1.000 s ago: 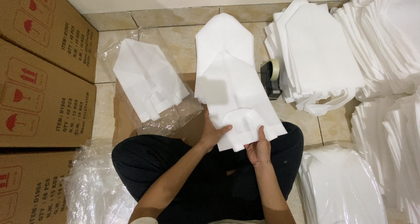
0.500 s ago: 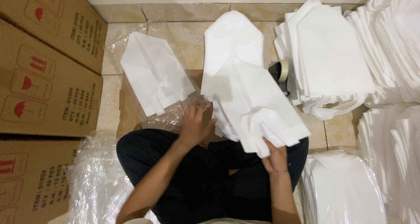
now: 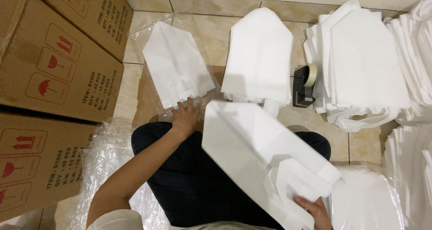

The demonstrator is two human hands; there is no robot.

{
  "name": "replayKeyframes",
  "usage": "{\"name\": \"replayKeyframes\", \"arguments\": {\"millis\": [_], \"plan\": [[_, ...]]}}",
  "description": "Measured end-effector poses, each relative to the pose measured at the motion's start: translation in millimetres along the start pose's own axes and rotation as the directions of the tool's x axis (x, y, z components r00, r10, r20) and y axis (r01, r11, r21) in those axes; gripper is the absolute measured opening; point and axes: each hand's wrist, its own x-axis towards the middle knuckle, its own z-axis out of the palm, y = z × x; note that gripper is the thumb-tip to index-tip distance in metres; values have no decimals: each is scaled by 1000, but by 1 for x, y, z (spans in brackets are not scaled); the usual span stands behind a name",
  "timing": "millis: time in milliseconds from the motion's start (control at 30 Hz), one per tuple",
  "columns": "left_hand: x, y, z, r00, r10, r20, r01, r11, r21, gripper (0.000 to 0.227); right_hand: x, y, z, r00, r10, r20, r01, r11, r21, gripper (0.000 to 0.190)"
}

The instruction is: The person sits on the floor and repeatedly picks up white plastic bags, folding them and placing them into a larger white bag. The person then uses bubble wrap to cover the filled bag, smoothing the wrap over the contents.

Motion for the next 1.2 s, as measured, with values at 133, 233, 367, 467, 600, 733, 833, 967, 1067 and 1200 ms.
{"name": "replayKeyframes", "arguments": {"millis": [133, 233, 367, 467, 600, 733, 833, 967, 1067, 1200], "plan": [[3, 10, 8, 997, 81, 8, -81, 995, 64, 60, 13, 21, -20, 997, 70, 14, -68, 992, -106, 38], [1, 15, 15, 978, 189, -89, -161, 953, 257, 67, 22, 26, -24, 999, 41, -28, -46, 980, -193, 49], [18, 18, 38, 976, 219, 5, -208, 917, 340, 49, 82, 80, -69, 977, -142, 158, 189, 920, -342, 42], [30, 8, 50, 961, 151, -231, -79, 953, 291, 30, 66, 70, -49, 980, -141, 144, 184, 917, -354, 41], [8, -4, 5, 683, 149, -715, -3, 980, 201, 16, 5, 29, 17, 996, 79, 52, -80, 996, 34, 49], [3, -25, -26, 574, 253, -778, -37, 958, 284, 16, 29, 60, 35, 947, -72, 314, 2, 976, 217, 42], [11, -44, -35, 566, 333, -754, -60, 929, 365, 47, 18, 56, 69, 921, -71, 384, -41, 961, 275, 50], [15, -54, -43, 737, 382, -558, -126, 888, 442, 86, 18, 75, 105, 920, -94, 379, -42, 942, 334, 49], [27, -58, -42, 783, 400, -476, -208, 890, 406, 79, 4, 74, 133, 919, -110, 379, -45, 925, 377, 51], [28, -73, -38, 735, 535, -417, -330, 819, 470, 37, -13, 56, 152, 942, -52, 331, -81, 924, 374, 54]]}}
